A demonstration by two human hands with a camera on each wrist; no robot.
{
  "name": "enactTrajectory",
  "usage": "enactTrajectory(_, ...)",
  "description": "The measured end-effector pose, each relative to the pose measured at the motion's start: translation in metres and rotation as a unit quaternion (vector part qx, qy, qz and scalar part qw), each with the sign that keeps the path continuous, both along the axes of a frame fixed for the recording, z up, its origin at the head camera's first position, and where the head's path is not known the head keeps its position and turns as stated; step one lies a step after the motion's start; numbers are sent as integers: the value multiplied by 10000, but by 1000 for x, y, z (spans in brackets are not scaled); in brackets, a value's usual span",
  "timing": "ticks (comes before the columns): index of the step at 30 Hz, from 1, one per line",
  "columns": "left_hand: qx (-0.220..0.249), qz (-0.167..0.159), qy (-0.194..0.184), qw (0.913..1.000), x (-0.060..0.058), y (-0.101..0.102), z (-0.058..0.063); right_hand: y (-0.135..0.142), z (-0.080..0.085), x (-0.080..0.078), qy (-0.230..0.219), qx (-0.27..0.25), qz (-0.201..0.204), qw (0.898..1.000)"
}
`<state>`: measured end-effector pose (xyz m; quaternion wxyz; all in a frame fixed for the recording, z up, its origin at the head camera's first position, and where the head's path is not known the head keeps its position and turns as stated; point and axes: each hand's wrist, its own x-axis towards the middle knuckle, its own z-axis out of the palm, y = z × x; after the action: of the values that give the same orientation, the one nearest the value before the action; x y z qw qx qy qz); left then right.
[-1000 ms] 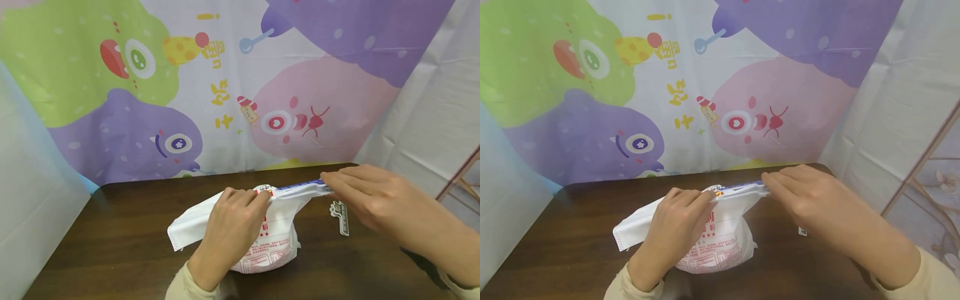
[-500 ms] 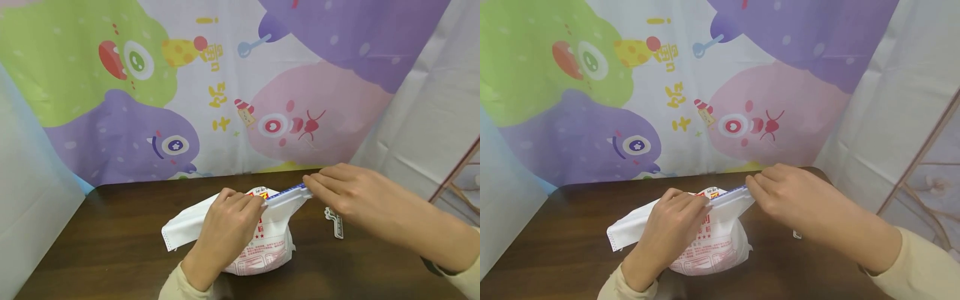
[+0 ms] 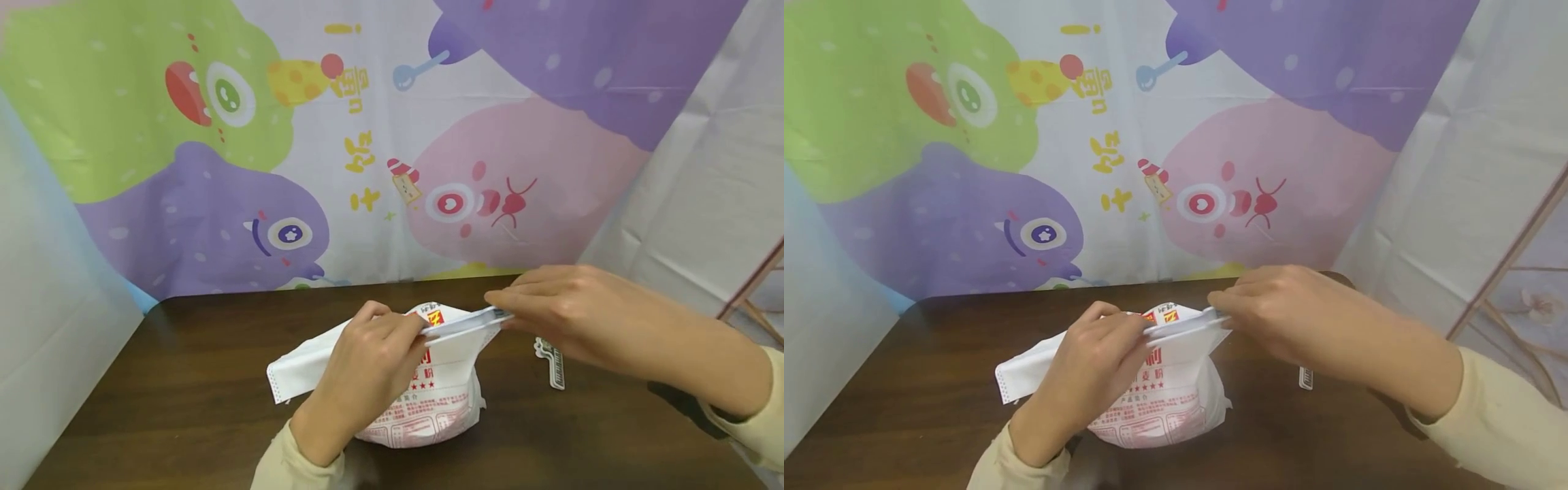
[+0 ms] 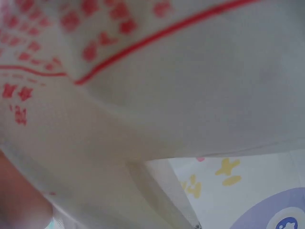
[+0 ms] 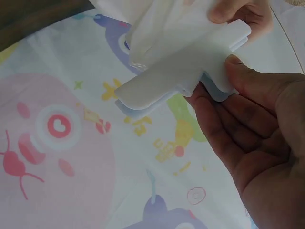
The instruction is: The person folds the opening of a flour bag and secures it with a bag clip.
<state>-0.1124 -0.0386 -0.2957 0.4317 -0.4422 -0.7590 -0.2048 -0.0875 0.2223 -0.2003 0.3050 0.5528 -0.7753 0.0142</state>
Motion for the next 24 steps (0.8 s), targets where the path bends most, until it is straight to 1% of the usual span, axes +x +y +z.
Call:
enactTrajectory(3, 65, -50, -4, 10000, -2, 0, -1, 0, -1, 0, 126, 141, -109, 9998)
enactTrajectory(6, 74, -19, -142, 9999, -2, 0, -1, -2, -3, 0, 288, 217, -191, 9992)
enactTrajectory(9, 66, 43, -355, 9993, 0, 0, 0, -4, -4, 1, 346, 195, -277, 9988)
enactTrajectory(14, -101, 130, -803, 9966, 6, -3, 4, -6, -7, 3, 413, 191, -503, 9977)
enactTrajectory(16, -134, 182, -900, 9957, 8, -6, 6, -5, -8, 3, 414, 181, -568, 9974)
enactTrajectory(20, -127, 238, -901, 9956, 8, -11, 7, -4, -10, 3, 408, 126, -575, 9974)
enactTrajectory(24, -123, 222, -736, 9970, 6, -13, 8, -5, -11, 3, 412, -22, -536, 9977)
